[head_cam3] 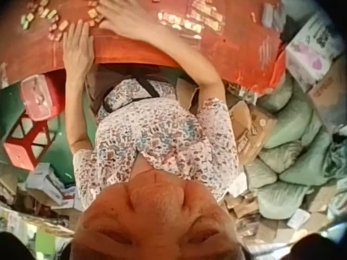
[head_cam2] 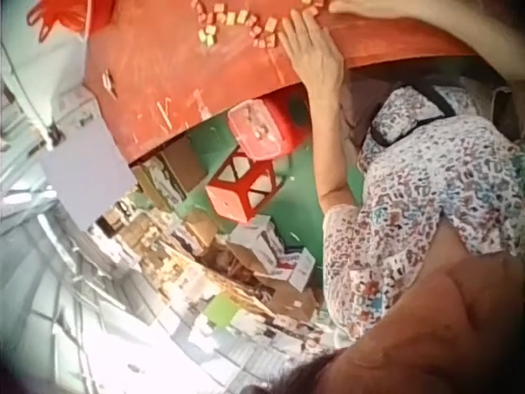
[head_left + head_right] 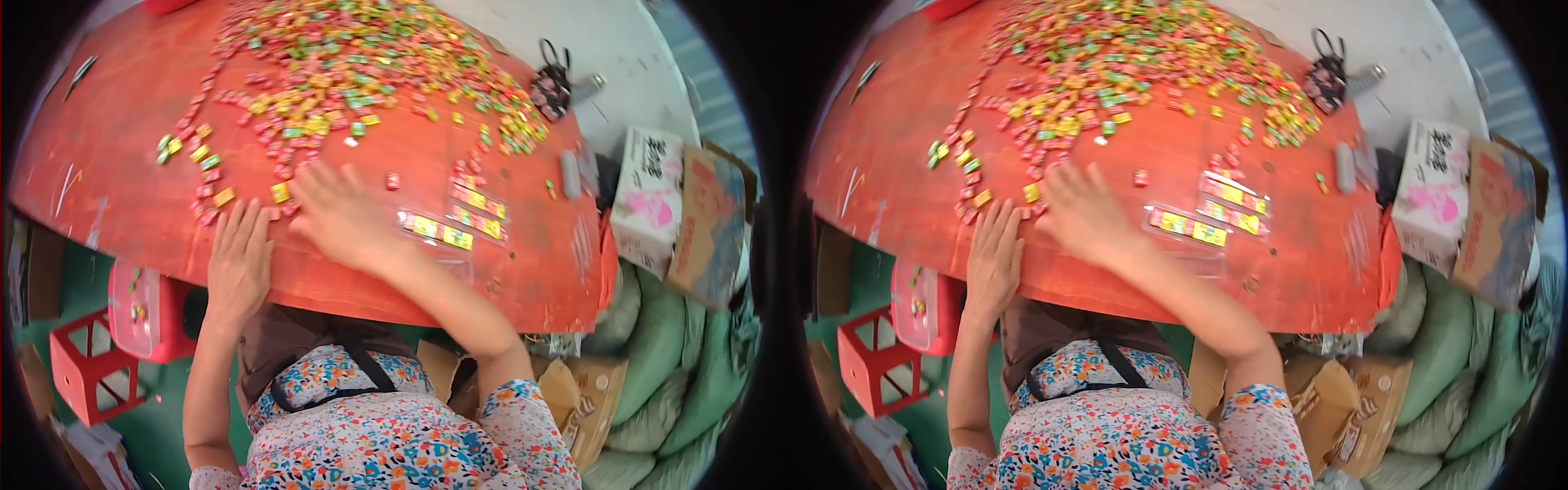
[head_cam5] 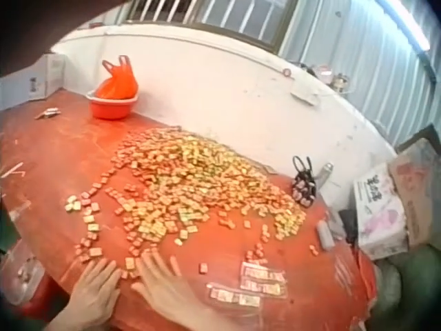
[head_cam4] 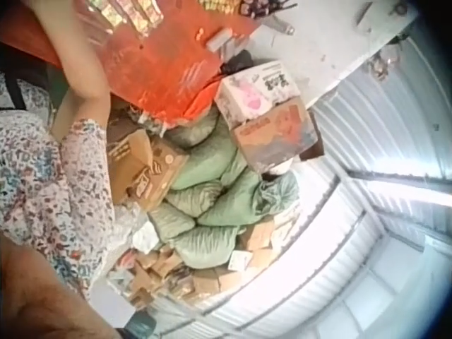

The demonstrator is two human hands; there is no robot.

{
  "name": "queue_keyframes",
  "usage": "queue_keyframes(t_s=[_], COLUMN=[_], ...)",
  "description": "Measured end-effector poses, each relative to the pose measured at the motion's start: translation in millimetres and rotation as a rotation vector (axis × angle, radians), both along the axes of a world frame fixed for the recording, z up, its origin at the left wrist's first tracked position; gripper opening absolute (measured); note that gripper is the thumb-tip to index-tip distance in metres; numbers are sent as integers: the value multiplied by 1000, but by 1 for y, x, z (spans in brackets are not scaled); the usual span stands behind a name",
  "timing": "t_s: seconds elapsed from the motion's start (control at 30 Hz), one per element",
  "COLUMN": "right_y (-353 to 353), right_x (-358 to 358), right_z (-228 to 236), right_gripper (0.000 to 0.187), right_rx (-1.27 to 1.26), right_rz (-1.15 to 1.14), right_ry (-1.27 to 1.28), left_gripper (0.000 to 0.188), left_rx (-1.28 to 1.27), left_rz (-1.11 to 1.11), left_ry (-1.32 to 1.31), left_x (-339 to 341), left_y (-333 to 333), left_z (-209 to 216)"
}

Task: The recorder sorts small colorful plastic toy pieces on a red table and organizes them into transparent plastic containers.

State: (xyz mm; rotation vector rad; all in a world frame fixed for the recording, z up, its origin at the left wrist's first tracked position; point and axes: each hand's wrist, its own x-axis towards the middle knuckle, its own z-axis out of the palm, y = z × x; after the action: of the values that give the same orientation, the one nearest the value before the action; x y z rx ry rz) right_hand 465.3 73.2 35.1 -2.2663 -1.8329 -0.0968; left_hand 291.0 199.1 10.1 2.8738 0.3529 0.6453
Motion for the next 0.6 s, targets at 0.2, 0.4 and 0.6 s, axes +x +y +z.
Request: queue_keyframes(t_s=[0.2, 0.4, 0.6], right_y=[-61, -169, -190], right_x=[-35, -6, 14], right_z=[-4, 37, 42], right_gripper=[57, 31, 19], right_rx=[163, 318, 276], right_rz=[-25, -533, -455], right_ry=[140, 294, 282], left_gripper=[45, 34, 29], left_rx=[0, -267, -224], left_rz=[-6, -235, -300], left_ry=[-23, -124, -195], left_x=[9, 39, 65], left_y=[-13, -74, -93], left_z=[0, 25, 28])
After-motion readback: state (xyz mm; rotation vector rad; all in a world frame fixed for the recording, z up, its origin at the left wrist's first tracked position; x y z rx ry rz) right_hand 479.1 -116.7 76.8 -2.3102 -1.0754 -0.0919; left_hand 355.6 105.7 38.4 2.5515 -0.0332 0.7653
